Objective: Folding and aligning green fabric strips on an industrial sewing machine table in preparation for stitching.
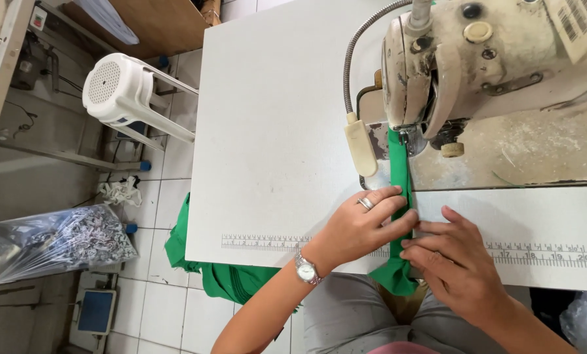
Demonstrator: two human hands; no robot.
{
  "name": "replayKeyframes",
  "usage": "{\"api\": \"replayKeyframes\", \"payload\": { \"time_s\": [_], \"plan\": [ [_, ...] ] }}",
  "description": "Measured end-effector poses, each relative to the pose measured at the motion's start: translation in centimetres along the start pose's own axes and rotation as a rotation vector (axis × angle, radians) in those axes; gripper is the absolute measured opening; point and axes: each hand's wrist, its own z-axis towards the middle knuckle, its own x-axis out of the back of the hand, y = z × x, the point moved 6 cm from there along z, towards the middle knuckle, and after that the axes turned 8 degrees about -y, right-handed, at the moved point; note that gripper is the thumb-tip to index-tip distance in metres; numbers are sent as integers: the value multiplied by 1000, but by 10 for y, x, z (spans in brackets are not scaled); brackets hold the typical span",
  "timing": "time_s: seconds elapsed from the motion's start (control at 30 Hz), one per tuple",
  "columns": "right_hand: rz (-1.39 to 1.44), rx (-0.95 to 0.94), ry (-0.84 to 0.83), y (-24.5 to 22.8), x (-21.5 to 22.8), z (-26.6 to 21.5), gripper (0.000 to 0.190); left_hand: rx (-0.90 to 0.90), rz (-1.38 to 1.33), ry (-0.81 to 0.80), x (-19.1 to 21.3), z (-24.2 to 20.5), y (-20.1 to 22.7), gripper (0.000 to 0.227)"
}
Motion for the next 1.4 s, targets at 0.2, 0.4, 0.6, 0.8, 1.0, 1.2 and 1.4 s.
{"api": "replayKeyframes", "payload": {
  "time_s": [0.2,0.4,0.6,0.8,1.0,1.2,1.4],
  "plan": [
    [-37,-44,-167,6,-8,-2,20,-52,28,-291,-5,7,-5,12],
    [-19,-63,-176,9,-10,-2,18,-142,10,-338,-36,18,-26,21],
    [10,-73,-203,15,-15,-6,20,-278,66,-490,-51,25,-31,23],
    [-63,-35,-260,11,-12,5,19,-323,110,-573,-62,26,-35,17],
    [-193,-12,-296,9,-14,11,25,-382,99,-577,-74,33,-38,16],
    [-208,10,-279,8,-17,5,29,-361,-114,-725,-84,36,-53,26],
    [-94,5,-243,15,-18,-2,19,-252,-410,-922,-96,43,-62,26]
  ]
}}
